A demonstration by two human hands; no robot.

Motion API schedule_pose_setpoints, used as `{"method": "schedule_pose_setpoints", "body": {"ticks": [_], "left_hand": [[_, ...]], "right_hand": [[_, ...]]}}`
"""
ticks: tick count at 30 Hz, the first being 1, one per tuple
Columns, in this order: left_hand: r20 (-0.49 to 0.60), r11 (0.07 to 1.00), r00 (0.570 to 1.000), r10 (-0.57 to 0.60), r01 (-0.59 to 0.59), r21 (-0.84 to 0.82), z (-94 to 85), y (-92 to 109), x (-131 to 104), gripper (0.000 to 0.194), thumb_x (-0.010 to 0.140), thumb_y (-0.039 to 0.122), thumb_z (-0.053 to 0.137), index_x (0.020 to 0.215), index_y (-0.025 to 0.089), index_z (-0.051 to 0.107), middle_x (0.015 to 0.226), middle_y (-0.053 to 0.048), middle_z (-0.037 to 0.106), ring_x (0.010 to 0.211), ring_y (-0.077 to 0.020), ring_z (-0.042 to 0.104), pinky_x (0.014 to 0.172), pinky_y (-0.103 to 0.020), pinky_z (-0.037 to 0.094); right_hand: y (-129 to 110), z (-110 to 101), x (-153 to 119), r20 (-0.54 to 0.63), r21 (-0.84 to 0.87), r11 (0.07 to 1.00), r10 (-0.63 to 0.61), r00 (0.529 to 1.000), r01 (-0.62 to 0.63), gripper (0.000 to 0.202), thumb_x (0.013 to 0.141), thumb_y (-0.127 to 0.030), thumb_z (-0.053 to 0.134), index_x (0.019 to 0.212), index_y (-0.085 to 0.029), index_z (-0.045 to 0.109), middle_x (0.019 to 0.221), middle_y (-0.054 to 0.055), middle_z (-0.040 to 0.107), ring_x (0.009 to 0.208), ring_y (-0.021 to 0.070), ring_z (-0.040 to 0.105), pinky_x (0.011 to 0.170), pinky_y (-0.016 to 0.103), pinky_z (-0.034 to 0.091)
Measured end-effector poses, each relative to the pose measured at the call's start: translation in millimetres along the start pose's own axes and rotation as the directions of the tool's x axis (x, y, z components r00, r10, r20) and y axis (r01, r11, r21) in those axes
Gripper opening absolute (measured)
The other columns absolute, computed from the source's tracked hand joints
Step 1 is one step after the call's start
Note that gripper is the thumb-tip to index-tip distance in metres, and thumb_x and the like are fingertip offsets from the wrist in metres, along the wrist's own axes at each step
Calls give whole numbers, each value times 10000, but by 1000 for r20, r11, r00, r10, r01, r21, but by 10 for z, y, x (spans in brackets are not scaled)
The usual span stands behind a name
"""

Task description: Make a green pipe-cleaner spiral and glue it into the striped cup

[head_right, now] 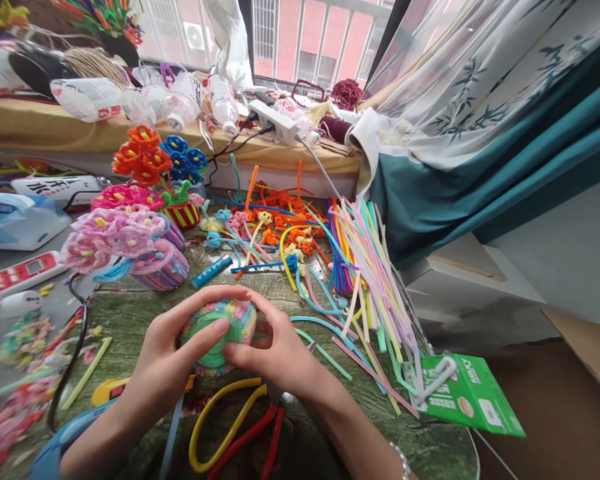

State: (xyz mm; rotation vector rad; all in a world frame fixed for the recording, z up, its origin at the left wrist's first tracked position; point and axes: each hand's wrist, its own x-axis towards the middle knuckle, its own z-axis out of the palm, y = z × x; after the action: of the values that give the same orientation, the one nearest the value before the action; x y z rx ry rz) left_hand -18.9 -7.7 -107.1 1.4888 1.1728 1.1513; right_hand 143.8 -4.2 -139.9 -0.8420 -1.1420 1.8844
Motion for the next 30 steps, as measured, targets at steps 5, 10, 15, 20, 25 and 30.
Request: {"method": "schedule_pose_setpoints", "body": {"ticks": [5,10,15,20,25,30], "left_hand": [[6,1000,1000,27,-27,8,8,-2,-11,226,875,315,645,1065,265,757,1106,-26,746,1024,-243,671,933,-318,491],[-1,999,1000,29,-29,-29,17,-31,-22,204,866,266,635,1032,266,753,1074,-5,746,1017,-221,668,905,-281,481],[-36,998,999,-18,15,-66,30,-21,-14,206,842,235,628,998,248,761,1057,-21,747,1030,-249,664,922,-320,479],[-25,995,999,-32,29,-97,12,-5,-11,205,857,283,642,1022,265,763,1064,-9,752,1004,-234,669,932,-315,474],[27,976,996,-83,86,-200,-18,-63,-19,247,896,324,617,1113,274,726,1172,-11,723,1017,-230,671,952,-316,466],[25,973,999,-28,33,-228,-9,-110,-15,245,916,322,596,1125,279,716,1195,-1,703,1105,-232,630,991,-302,434]], "right_hand": [[19,-4,2,-8,-6,1000,-14,1000,14,664,717,-377,848,1309,-265,568,1137,39,675,946,224,674,732,332,609],[47,13,14,-24,-3,998,-62,998,62,661,716,-324,846,1319,-258,582,1215,46,657,971,211,681,747,289,591],[77,33,20,-48,25,998,-55,997,57,678,710,-330,847,1332,-272,584,1261,44,627,871,172,678,693,267,596],[53,59,31,-44,80,996,-41,998,45,629,723,-319,842,1298,-267,594,992,3,682,737,139,656,654,262,600],[98,69,29,-53,157,982,-96,994,103,669,728,-261,846,1328,-250,552,1149,37,700,960,188,694,752,260,603],[141,79,28,-90,187,973,-121,989,136,721,719,-223,852,1355,-248,513,1233,51,695,1044,194,693,804,261,599]]}}
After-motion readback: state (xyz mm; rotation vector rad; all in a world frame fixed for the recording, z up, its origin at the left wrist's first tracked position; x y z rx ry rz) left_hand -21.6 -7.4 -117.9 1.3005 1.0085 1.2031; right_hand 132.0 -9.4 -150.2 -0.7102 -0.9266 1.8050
